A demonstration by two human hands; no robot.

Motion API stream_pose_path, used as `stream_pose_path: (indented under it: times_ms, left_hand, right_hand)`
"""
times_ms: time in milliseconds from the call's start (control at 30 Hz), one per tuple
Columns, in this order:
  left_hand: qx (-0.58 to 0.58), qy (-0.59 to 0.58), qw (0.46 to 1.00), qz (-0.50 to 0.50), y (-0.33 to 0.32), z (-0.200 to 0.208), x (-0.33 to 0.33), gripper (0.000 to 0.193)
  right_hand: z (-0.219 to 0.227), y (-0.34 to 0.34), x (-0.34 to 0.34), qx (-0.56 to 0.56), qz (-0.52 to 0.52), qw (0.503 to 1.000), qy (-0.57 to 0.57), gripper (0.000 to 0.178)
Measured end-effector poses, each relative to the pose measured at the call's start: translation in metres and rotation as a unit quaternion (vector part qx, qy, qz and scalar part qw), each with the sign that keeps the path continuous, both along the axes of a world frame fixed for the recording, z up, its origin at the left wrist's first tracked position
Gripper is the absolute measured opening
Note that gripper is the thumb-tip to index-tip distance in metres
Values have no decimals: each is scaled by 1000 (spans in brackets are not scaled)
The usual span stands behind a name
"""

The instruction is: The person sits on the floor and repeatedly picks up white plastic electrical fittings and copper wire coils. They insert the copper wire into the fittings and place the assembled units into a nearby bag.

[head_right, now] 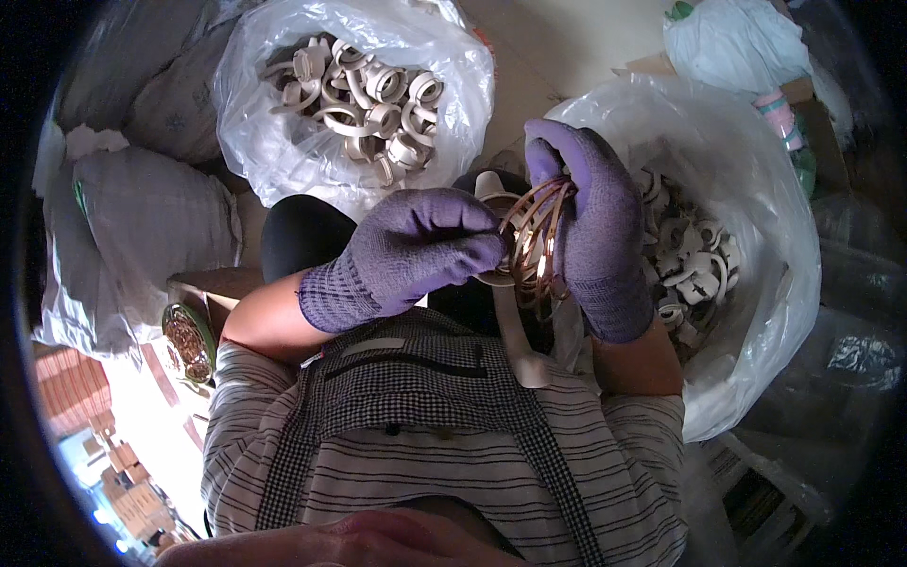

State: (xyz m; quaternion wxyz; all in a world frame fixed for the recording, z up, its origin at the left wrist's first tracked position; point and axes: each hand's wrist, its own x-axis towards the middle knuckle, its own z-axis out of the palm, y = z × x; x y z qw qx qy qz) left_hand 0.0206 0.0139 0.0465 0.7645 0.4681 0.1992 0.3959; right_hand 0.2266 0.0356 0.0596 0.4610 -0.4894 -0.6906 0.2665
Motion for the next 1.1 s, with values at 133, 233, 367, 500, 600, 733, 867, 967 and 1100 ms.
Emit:
stream_pose_path:
  times_ms: [133, 233, 367, 500, 600, 733, 867, 967, 1100]
  left_hand:
    - [-68, 65, 994, 49, 6, 10, -4, 35]
    - [-86, 83, 986, 113, 8, 6, -8, 21]
    - [-92, 56, 982, 152, 0, -2, -13, 16]
    - [-96, -26, 986, 133, -3, -14, -18, 22]
    - [-107, -48, 986, 119, -3, -18, -19, 20]
    - [-106, -29, 985, 131, -6, -22, -17, 19]
    - [-115, -34, 985, 122, -6, -28, -18, 18]
    - [-111, -22, 985, 128, -8, -31, -18, 16]
    - [-122, -17, 984, 125, -9, -33, -18, 15]
  right_hand:
    - [2, -6, 4, -31, 28, 999, 16, 27]
    - [12, -16, 16, -47, 67, 993, 88, 29]
    - [-7, -18, 36, 1, -55, 947, 316, 35]
    - [-13, -16, 62, -113, -15, 891, 440, 40]
    - [-25, -34, 59, -192, -21, 887, 420, 32]
    - [-35, -49, 46, -143, 83, 902, 400, 30]
    - [-26, -59, 48, -134, 112, 909, 379, 38]
    - [-21, -61, 44, -146, 89, 912, 373, 39]
    - [-10, -61, 33, -169, 24, 925, 338, 39]
